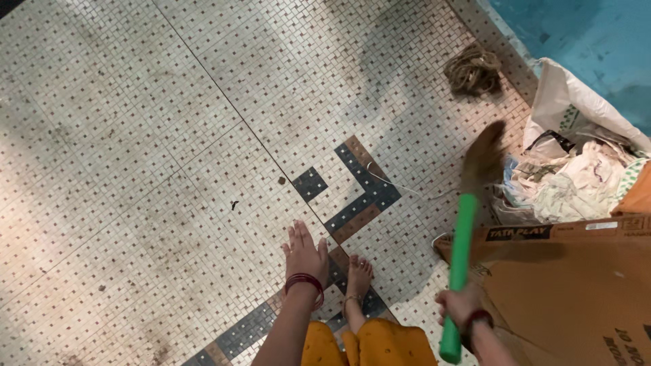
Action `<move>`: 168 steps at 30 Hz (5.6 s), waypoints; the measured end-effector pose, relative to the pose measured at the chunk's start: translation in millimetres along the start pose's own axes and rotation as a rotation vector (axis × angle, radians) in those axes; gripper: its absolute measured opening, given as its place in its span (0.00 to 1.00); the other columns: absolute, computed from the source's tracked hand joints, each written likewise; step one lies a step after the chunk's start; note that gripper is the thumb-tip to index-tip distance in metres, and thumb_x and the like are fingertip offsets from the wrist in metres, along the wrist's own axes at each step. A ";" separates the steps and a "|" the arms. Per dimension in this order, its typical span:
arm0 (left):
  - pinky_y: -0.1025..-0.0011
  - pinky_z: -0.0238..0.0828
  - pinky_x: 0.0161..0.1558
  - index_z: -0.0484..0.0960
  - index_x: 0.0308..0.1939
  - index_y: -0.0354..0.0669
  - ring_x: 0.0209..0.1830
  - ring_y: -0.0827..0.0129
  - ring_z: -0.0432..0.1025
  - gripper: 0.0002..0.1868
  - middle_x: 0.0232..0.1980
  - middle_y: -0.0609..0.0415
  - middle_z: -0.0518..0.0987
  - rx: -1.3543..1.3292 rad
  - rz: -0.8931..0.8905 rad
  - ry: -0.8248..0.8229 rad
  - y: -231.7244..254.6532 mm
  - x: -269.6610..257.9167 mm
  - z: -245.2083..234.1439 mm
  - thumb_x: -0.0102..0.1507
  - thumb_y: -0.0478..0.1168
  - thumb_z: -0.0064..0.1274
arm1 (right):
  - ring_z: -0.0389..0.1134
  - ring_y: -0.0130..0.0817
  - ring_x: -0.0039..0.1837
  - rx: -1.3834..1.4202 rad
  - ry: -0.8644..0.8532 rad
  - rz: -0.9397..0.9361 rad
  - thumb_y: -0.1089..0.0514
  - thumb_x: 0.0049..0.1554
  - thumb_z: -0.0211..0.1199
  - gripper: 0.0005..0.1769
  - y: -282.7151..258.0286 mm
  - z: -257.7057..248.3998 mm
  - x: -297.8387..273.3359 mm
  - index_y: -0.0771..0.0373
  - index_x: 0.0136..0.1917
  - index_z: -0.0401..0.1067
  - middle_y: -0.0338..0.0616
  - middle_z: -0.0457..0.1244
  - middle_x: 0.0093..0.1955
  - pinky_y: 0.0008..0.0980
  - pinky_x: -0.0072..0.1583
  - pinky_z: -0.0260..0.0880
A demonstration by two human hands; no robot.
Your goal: The person sweeps a tiled floor using a green-handled broom. They move debris and dust from the center of the room towards the edges and corners, navigating around stacked cardboard boxes and a bucket.
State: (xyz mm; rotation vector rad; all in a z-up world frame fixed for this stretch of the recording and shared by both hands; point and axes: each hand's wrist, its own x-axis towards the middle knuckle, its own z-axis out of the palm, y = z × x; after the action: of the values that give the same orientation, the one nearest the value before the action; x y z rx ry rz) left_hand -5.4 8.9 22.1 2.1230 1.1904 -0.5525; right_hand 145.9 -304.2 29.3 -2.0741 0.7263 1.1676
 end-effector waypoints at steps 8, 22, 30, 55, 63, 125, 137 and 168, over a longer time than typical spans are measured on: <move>0.54 0.32 0.79 0.40 0.79 0.34 0.84 0.55 0.36 0.41 0.84 0.43 0.42 0.001 0.001 0.005 -5.6 -2.8 8.6 0.71 0.56 0.31 | 0.67 0.41 0.35 -0.467 -0.142 -0.038 0.69 0.54 0.62 0.48 -86.4 48.7 -45.6 0.52 0.79 0.40 0.55 0.65 0.44 0.45 0.37 0.74; 0.56 0.32 0.79 0.41 0.79 0.35 0.84 0.56 0.36 0.40 0.84 0.44 0.42 -0.026 -0.063 0.020 -13.0 -7.4 9.1 0.71 0.56 0.31 | 0.64 0.44 0.29 -0.145 -0.212 -0.117 0.72 0.54 0.62 0.28 -104.7 71.5 29.5 0.71 0.65 0.56 0.54 0.61 0.34 0.47 0.32 0.70; 0.58 0.29 0.79 0.38 0.80 0.36 0.84 0.59 0.33 0.39 0.84 0.46 0.39 -0.039 -0.070 -0.053 2.2 -13.3 16.3 0.72 0.55 0.28 | 0.67 0.43 0.32 -0.552 -0.274 -0.207 0.70 0.53 0.63 0.40 -146.4 47.7 -23.9 0.57 0.75 0.52 0.53 0.65 0.44 0.47 0.38 0.72; 0.59 0.28 0.79 0.34 0.80 0.37 0.84 0.61 0.30 0.41 0.84 0.48 0.35 -0.022 -0.192 0.010 -14.7 -25.0 -8.4 0.72 0.58 0.26 | 0.66 0.42 0.32 -0.318 -0.013 -0.176 0.65 0.57 0.63 0.28 -181.0 64.0 0.7 0.68 0.68 0.58 0.58 0.65 0.42 0.44 0.36 0.71; 0.59 0.29 0.79 0.33 0.80 0.38 0.84 0.63 0.30 0.41 0.85 0.51 0.33 0.016 -0.202 0.082 -32.0 -32.8 -4.4 0.71 0.59 0.25 | 0.70 0.49 0.37 -0.477 0.004 -0.153 0.69 0.58 0.61 0.28 -126.4 104.7 22.2 0.68 0.68 0.53 0.59 0.64 0.47 0.49 0.39 0.75; 0.55 0.29 0.79 0.36 0.80 0.41 0.85 0.62 0.31 0.42 0.85 0.51 0.36 0.160 -0.137 -0.056 -174.6 -60.3 -48.4 0.71 0.60 0.29 | 0.66 0.44 0.28 -0.640 -0.565 -0.213 0.40 0.62 0.58 0.31 -44.1 279.1 -104.2 0.67 0.66 0.63 0.55 0.65 0.33 0.46 0.31 0.68; 0.56 0.29 0.79 0.37 0.80 0.40 0.85 0.62 0.31 0.42 0.85 0.51 0.36 0.164 -0.108 -0.045 -172.9 -51.9 -49.4 0.71 0.61 0.28 | 0.69 0.36 0.30 0.042 -0.068 -0.185 0.62 0.54 0.64 0.22 -92.2 214.5 -80.0 0.66 0.61 0.64 0.44 0.66 0.35 0.38 0.33 0.73; 0.55 0.31 0.79 0.38 0.80 0.42 0.85 0.62 0.31 0.41 0.85 0.51 0.36 0.239 -0.192 -0.070 -245.9 -76.1 -54.0 0.71 0.59 0.27 | 0.61 0.40 0.28 -0.138 -0.097 -0.014 0.55 0.58 0.68 0.20 -37.9 159.2 -29.3 0.71 0.54 0.65 0.48 0.60 0.31 0.41 0.31 0.65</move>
State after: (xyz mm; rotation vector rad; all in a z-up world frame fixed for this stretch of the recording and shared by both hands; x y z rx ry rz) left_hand -253.2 97.2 28.9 2.1767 1.3537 -0.8871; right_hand 76.5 -155.7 1.4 -2.1143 0.5990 1.3341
